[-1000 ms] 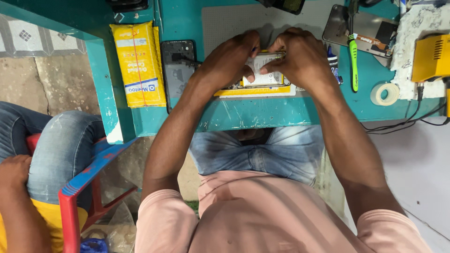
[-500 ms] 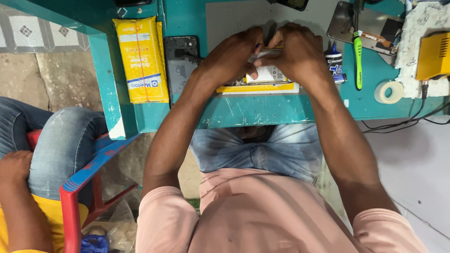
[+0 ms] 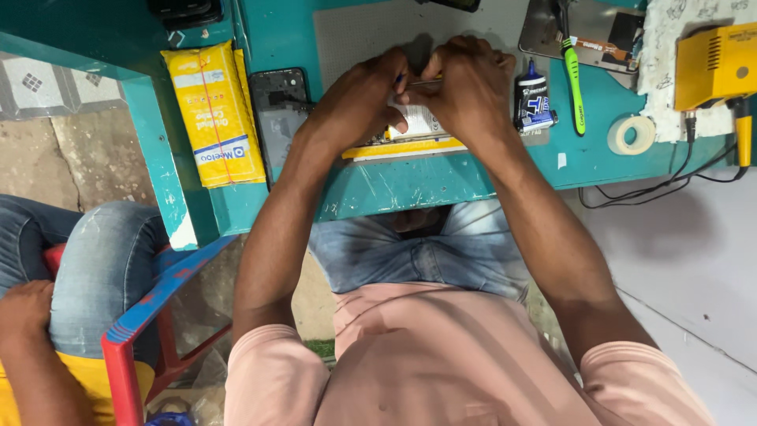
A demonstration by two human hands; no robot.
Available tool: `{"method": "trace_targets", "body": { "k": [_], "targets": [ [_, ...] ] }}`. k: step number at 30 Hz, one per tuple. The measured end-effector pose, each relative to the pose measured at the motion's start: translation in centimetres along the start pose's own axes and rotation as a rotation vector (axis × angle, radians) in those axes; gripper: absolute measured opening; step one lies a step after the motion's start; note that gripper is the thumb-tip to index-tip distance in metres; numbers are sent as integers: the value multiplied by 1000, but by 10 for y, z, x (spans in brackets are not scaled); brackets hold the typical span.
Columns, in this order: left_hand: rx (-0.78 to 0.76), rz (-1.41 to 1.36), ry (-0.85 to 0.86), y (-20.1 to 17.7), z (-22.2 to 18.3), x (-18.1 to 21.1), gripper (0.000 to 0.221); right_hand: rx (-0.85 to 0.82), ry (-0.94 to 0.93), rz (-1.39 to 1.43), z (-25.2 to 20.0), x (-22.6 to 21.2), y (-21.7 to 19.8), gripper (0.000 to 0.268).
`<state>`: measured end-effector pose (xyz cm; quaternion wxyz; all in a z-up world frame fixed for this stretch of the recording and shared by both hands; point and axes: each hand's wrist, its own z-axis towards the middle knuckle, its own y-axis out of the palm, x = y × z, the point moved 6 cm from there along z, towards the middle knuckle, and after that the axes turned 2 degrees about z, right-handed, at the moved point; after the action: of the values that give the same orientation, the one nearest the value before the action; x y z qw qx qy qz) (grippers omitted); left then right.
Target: The person assembles a mobile phone by placing a battery into the chassis, applying adhesive from a tube to the internal edges, and then pressing the screen assembly onto the frame before checking the display functionality.
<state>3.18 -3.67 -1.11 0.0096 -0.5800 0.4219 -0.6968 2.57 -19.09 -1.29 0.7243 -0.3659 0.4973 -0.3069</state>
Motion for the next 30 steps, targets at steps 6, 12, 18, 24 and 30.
{"method": "trace_targets", "body": {
  "k": [6, 12, 18, 24, 30],
  "targets": [
    [25, 73, -10, -1, 2, -2, 53, -29, 20, -74, 6, 5, 11, 39],
    [27, 74, -26, -2, 5, -2, 52, 6, 32, -68, 5, -2, 9, 36],
    [25, 59, -10, -3, 2, 2, 55, 158, -53, 15, -30, -7, -32, 42],
    [108, -44, 88, -22, -3, 12, 48, 155, 71, -101, -95, 26, -103, 39],
    [181, -432, 102, -4, -16, 43, 39, 0, -65, -84, -103, 34, -100, 33]
  ]
}}
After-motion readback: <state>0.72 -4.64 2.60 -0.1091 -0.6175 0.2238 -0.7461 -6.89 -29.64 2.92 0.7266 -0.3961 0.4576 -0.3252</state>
